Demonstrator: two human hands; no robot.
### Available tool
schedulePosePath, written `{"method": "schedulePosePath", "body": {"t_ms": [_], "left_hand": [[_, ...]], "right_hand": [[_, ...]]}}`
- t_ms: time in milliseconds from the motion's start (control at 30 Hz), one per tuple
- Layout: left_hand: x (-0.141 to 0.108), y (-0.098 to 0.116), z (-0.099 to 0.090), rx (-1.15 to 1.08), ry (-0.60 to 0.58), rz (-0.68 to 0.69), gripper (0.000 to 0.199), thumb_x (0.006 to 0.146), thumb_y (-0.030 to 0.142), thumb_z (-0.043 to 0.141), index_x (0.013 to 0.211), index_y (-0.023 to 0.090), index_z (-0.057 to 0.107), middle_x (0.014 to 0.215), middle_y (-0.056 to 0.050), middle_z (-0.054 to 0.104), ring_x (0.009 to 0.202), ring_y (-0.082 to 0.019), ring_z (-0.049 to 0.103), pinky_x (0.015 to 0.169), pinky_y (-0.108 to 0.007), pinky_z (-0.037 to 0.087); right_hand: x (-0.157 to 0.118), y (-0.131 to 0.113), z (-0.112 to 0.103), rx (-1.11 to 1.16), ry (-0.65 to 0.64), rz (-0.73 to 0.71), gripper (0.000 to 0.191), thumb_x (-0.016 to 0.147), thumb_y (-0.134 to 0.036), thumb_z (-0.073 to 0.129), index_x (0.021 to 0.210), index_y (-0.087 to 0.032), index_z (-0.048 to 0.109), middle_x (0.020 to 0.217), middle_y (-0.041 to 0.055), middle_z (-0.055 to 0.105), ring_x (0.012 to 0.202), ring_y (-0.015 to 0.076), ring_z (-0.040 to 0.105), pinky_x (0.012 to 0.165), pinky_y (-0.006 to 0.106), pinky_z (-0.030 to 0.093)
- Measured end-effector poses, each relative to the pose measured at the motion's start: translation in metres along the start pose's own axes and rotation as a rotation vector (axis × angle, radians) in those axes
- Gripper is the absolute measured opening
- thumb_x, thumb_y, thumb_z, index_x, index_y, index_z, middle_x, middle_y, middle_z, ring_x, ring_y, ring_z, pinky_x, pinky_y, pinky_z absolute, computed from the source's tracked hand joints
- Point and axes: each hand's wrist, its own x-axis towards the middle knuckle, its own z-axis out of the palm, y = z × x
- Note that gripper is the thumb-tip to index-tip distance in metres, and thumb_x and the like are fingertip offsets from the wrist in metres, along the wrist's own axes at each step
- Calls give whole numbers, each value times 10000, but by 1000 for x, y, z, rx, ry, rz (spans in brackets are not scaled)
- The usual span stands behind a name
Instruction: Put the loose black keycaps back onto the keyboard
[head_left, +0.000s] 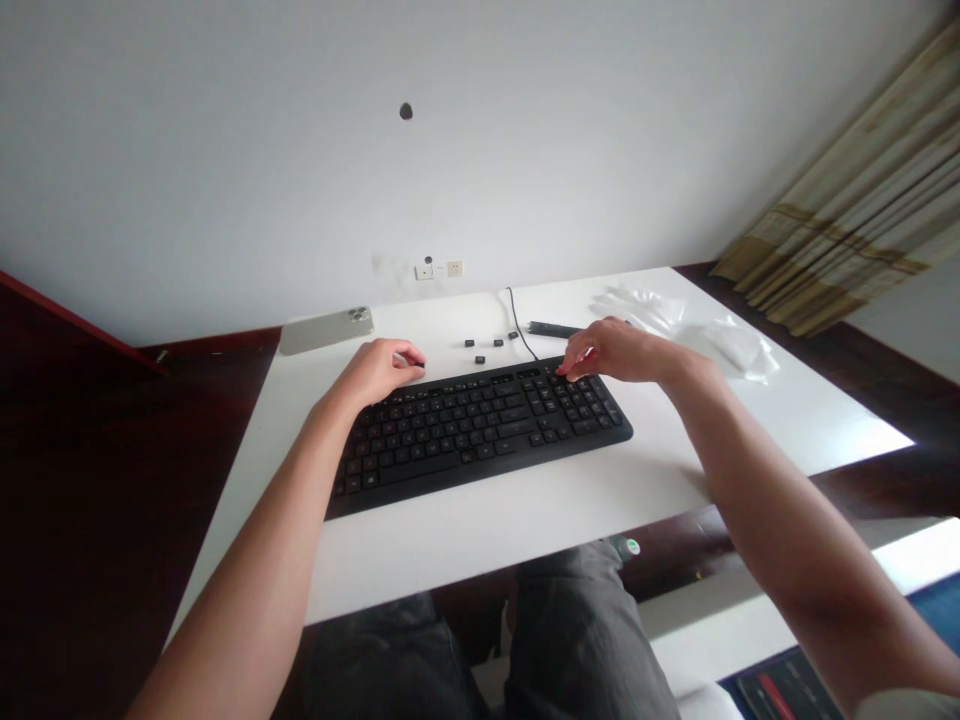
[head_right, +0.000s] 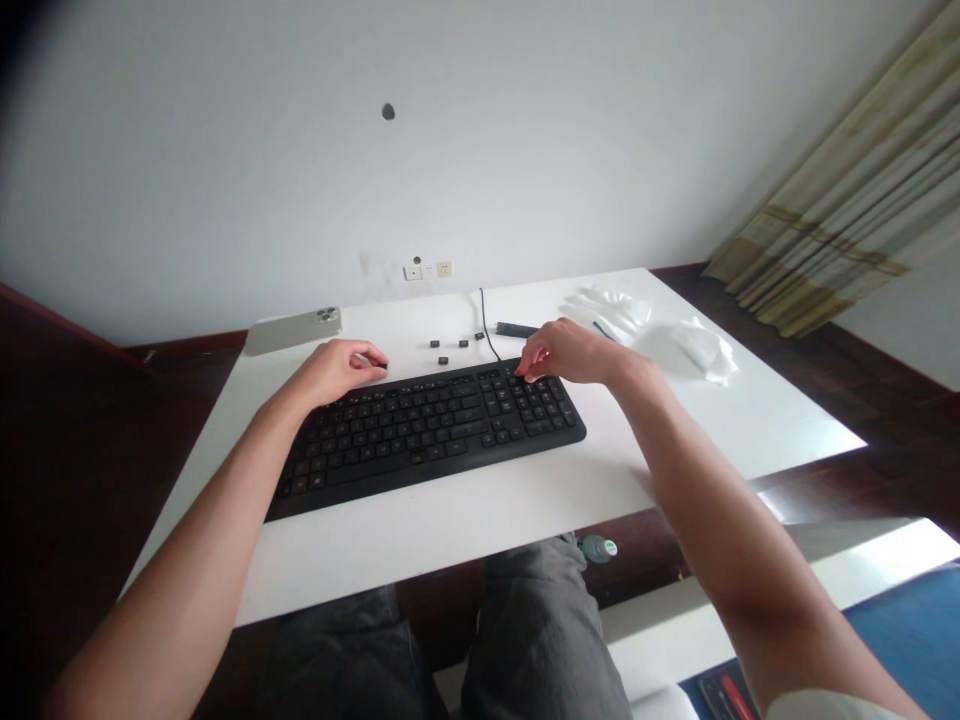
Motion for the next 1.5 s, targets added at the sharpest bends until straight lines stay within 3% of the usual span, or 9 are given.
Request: {"method": "schedulePosePath", "body": {"t_ms": [267, 400, 467, 600, 767, 900, 1100, 1333, 1500], "left_hand": [[1, -2, 0, 21, 7, 5, 268, 784, 463, 803, 952, 257, 839, 828, -50, 791, 808, -244, 722, 762, -340, 528], [0, 1, -2, 35, -6, 6, 272, 799, 450, 792, 977, 250, 839, 841, -54, 793, 796, -244, 722, 775, -343, 531], [-1, 2, -2, 41, -7, 21, 257, 812, 436, 783, 979, 248, 835, 855, -55, 797, 818, -245, 728, 796, -343, 537], [0, 0, -2, 48, -16, 53, 234, 825, 401, 771, 990, 244, 824, 868, -51, 800, 850, -242, 736, 815, -339, 548], [-6, 7, -12, 54, 10, 171, 180, 849, 306, 751, 997, 216, 801, 968, -63, 794, 838, -204, 708, 846, -331, 556], [-27, 40, -20, 145, 104, 311, 91, 884, 217, 743, 966, 214, 783, 1021, -54, 768, 825, -174, 671, 809, -311, 543], [-77, 85, -15, 161, 214, 481, 115, 914, 141, 778, 999, 215, 755, 1049, -19, 763, 831, -148, 671, 790, -292, 542], [-113, 76, -2, 126, 253, 484, 186, 908, 172, 826, 1074, 215, 752, 1008, -22, 763, 907, -168, 719, 860, -313, 594], [-149, 47, -4, 6, 268, 405, 222, 928, 164, 798, 1144, 213, 778, 1057, -44, 776, 886, -151, 722, 835, -293, 620]], "right_hand": [[9, 0, 0, -70, -25, -47, 104, 800, -383, 763, 821, -350, 860, 895, 9, 828, 895, 242, 743, 775, 383, 574], [7, 10, 1, 92, -28, -82, 184, 797, -473, 777, 858, -323, 863, 916, 3, 831, 883, 231, 750, 807, 377, 580], [6, 17, 2, 196, 102, -77, 246, 802, -513, 779, 900, -304, 861, 940, 8, 837, 892, 235, 756, 831, 380, 584], [12, 27, 11, 224, 559, 12, 367, 843, -566, 741, 989, -249, 854, 974, 63, 837, 881, 252, 738, 825, 392, 567], [26, 29, 29, 197, 642, 71, 464, 850, -655, 714, 994, -236, 850, 829, 80, 802, 744, 262, 687, 729, 412, 516], [30, 37, 36, 190, 706, 97, 401, 867, -603, 704, 997, -253, 848, 718, 54, 731, 682, 245, 639, 698, 399, 482], [28, 60, 32, 244, 954, 200, 298, 852, -460, 744, 995, -225, 855, 645, 26, 649, 620, 192, 547, 689, 371, 455], [27, 62, 31, 265, 985, 250, 299, 813, -399, 773, 1007, -193, 869, 645, 18, 645, 633, 166, 538, 740, 344, 469], [31, 63, 33, 263, 999, 281, 315, 799, -410, 774, 1011, -203, 879, 649, 20, 659, 671, 181, 597, 774, 344, 486]]}}
